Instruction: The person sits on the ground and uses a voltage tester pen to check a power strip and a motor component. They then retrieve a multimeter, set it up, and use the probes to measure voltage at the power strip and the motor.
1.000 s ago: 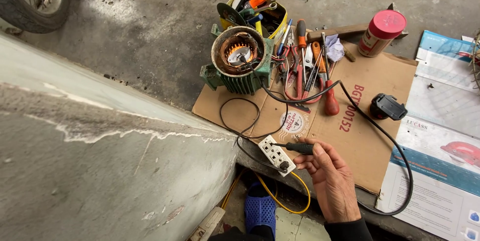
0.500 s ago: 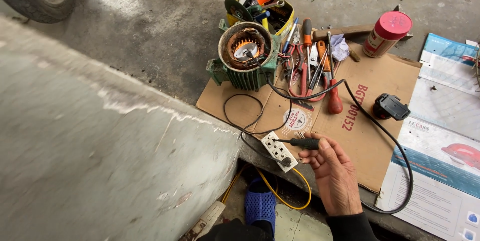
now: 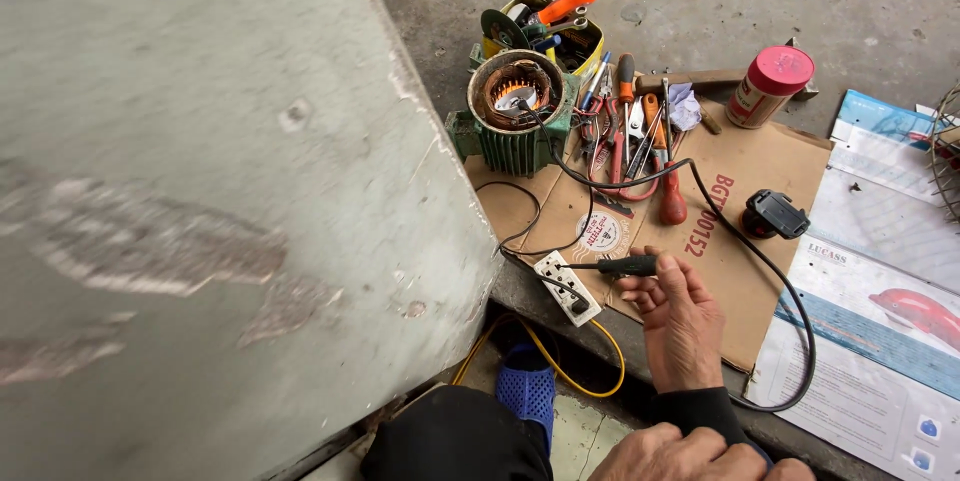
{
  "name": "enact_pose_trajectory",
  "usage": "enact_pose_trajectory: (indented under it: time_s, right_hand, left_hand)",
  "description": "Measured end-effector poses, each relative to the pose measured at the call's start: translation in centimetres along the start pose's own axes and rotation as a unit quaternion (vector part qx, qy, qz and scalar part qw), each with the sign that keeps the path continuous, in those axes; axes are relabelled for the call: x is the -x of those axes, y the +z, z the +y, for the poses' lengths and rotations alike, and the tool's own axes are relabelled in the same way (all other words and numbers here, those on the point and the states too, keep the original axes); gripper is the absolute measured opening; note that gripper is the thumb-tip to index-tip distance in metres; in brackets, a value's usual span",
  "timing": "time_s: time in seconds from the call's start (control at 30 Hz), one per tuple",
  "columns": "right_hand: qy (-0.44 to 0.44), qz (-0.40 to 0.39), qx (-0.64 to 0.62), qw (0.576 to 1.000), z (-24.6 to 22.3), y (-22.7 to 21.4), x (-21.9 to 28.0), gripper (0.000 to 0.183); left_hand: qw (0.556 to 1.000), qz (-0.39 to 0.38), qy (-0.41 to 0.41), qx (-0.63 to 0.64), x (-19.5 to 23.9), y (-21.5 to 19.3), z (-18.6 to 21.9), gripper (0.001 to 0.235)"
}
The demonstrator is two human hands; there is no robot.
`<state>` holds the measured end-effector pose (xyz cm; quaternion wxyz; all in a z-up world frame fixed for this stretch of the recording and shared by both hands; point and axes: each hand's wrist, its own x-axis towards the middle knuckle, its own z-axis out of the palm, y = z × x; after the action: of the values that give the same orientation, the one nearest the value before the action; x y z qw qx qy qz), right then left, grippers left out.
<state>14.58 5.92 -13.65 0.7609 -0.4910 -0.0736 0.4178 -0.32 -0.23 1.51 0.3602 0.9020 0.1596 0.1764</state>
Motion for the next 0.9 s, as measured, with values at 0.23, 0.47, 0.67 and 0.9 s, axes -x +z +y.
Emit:
enact_pose_trajectory:
  time_s: [0.23,0.47,0.67,0.9]
  right_hand:
    - [0.017,-0.036,0.035,0.999,0.3,0.6,0.5,0.028]
    - [0.024,-0.031,0.043,0.998,1.1,0.7,0.5,0.027]
    - [0.036,-0.033,0.049,0.998,1.3,1.3,0.4,0.027]
    - [0.046,-0.030,0.052,0.997,1.0,1.5,0.4,0.026]
  left_hand:
    - [0.999,0.043,0.029,-0.017,0.0,0.7,0.5,0.013]
    - [0.998,0.039,0.034,-0.026,0.0,1.7,0.0,0.019]
    - [0.999,0.015,0.026,-0.031,-0.2,1.8,-0.3,0.015]
    - [0.999,-0.010,0.033,-0.004,0.0,1.6,-0.4,0.030]
